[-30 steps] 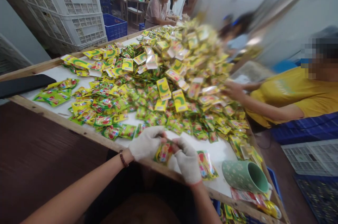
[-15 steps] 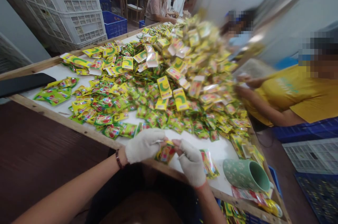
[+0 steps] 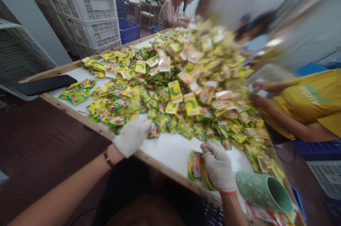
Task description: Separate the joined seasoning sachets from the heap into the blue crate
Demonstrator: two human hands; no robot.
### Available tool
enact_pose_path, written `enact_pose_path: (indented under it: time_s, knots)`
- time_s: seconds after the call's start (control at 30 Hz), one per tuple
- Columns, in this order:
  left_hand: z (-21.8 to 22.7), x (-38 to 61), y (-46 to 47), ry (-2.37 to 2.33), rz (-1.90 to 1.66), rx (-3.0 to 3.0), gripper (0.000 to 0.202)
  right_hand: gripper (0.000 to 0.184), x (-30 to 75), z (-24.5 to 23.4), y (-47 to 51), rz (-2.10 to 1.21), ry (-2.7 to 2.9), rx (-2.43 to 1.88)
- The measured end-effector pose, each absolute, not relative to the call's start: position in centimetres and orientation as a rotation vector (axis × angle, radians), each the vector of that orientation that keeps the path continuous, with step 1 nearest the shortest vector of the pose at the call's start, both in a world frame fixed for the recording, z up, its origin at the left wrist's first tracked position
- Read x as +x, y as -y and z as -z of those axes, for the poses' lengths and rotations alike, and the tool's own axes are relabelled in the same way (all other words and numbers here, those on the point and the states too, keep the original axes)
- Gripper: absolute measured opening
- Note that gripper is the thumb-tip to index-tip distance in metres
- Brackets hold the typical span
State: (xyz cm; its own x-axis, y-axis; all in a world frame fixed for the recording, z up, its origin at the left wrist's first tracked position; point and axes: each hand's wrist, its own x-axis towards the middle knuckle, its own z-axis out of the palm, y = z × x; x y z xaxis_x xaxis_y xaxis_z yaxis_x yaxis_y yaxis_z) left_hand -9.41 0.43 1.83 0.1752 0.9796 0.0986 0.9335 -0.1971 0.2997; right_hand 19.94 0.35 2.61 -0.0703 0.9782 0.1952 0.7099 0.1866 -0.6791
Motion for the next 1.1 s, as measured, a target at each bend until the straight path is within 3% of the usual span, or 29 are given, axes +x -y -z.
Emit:
enact_pose_path:
  time_s: [0.1, 0.23, 0.33, 0.43, 0.63, 0.83, 1.0, 1.1]
  knots:
    - [-2.4, -11.7, -0.9, -2.026, -0.102, 2.246, 0.017, 0.025, 18.7, -3.7, -0.8, -0.444, 1.939, -1.489]
    - [-2.3, -11.2, -1.2, -1.939, -0.052, 2.261, 0.016, 0.018, 12.1, -2.6, -1.6, -0.746, 2.164, -1.24]
    - [-2.1, -10.7, -1.3, -1.833, -0.146, 2.31, 0.015, 0.023, 7.4, -1.0, -2.7, -0.729, 2.288, -1.387]
    - [-2.3, -11.8, -1.9, -2.01, -0.101, 2.265, 0.02, 0.026, 5.5, -0.2, -3.6, -0.673, 2.416, -1.621]
    - [-2.1, -13.2, -2.5, -2.091, -0.034, 2.237, 0.021, 0.009, 7.4, -0.4, -3.1, -0.6, 2.477, -1.636]
    - [-0.7, -10.5, -1.9, -1.745, -0.333, 2.375, 0.017, 0.03, 10.1, -0.6, -2.0, -0.637, 2.478, -1.694]
    - [-1.0, -9.9, -3.2, -1.882, -0.223, 2.212, 0.009, 0.013, 11.6, -0.8, -1.4, -0.651, 2.439, -1.592]
    - [-1.8, -10.0, -3.8, -1.873, -0.223, 2.195, 0.007, 0.008, 12.2, -0.8, -1.1, -0.925, 2.126, -1.578]
